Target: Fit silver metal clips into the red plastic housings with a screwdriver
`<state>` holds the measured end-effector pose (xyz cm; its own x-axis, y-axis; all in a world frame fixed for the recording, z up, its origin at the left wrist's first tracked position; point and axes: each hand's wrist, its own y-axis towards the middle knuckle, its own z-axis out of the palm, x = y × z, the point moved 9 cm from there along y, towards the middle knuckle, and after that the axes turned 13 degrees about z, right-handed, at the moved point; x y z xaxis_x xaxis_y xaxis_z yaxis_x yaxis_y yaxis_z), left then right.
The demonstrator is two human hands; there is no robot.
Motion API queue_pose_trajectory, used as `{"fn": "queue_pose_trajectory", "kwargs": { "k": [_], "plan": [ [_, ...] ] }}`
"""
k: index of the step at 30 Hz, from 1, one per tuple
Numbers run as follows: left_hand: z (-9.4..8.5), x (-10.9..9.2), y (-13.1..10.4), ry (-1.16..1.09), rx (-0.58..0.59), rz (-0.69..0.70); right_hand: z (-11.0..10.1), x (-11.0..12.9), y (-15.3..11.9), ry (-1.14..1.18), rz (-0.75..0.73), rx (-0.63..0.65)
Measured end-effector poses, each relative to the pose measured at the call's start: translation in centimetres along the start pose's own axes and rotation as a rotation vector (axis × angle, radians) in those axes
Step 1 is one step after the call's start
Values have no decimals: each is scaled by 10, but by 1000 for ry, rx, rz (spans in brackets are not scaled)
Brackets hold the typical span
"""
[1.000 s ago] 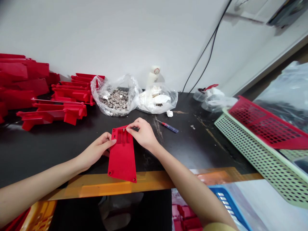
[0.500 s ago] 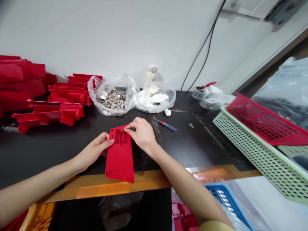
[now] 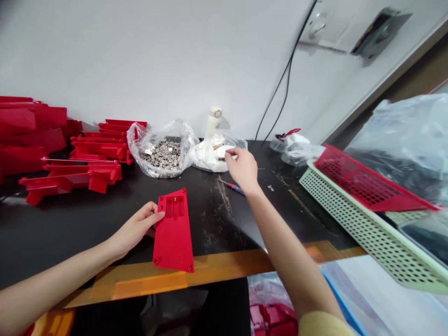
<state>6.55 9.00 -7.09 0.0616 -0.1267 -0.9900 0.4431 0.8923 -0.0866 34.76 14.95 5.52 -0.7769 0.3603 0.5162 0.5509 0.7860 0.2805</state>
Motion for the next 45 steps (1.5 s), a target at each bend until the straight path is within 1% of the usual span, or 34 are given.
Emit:
{"fn": "queue_pose_trajectory", "kwargs": {
  "k": [1, 3, 6, 8, 10, 15, 18, 21, 25, 28, 31, 34, 36, 37, 39, 41, 43, 45],
  "plan": [
    [0, 0, 0, 1, 2, 1, 1, -4, 14, -61, 14, 15],
    [0, -1, 0, 1, 4, 3, 12, -9, 39, -190, 31, 90],
    [1, -2, 0, -1, 9, 4, 44, -15, 65, -371, 37, 245],
    [1, -2, 0, -4, 13, 4, 64, -18, 75, -472, 49, 328],
    [1, -2, 0, -7, 17, 4, 79, -19, 82, -550, 66, 366],
    [0, 0, 0, -7, 20, 4, 98, -14, 87, -646, 81, 361],
    [0, 0, 1, -9, 24, 10, 104, -12, 87, -658, 82, 362],
    [0, 1, 1, -11, 25, 16, 106, -12, 86, -642, 82, 377],
    [0, 2, 1, -21, 24, 22, 105, -8, 84, -546, 46, 424],
    [0, 2, 1, -29, 26, 26, 98, -4, 81, -420, 25, 415],
    [1, 1, 1, -39, 26, 28, 82, 0, 79, -246, 27, 345],
    [1, 1, 1, -43, 25, 28, 62, 9, 70, -13, 18, 276],
    [1, 1, 2, -44, 26, 27, 51, 20, 55, 166, 1, 275],
    [1, 2, 2, -44, 27, 27, 48, 26, 44, 257, -8, 294],
    [1, 2, 2, -43, 28, 26, 45, 38, 17, 425, -17, 366],
    [1, 3, 2, -41, 29, 25, 48, 50, -13, 569, -24, 468],
    [0, 3, 2, -39, 29, 25, 55, 57, -42, 685, -19, 576],
    [0, 3, 2, -38, 27, 25, 64, 59, -64, 773, 10, 671]
  ]
}}
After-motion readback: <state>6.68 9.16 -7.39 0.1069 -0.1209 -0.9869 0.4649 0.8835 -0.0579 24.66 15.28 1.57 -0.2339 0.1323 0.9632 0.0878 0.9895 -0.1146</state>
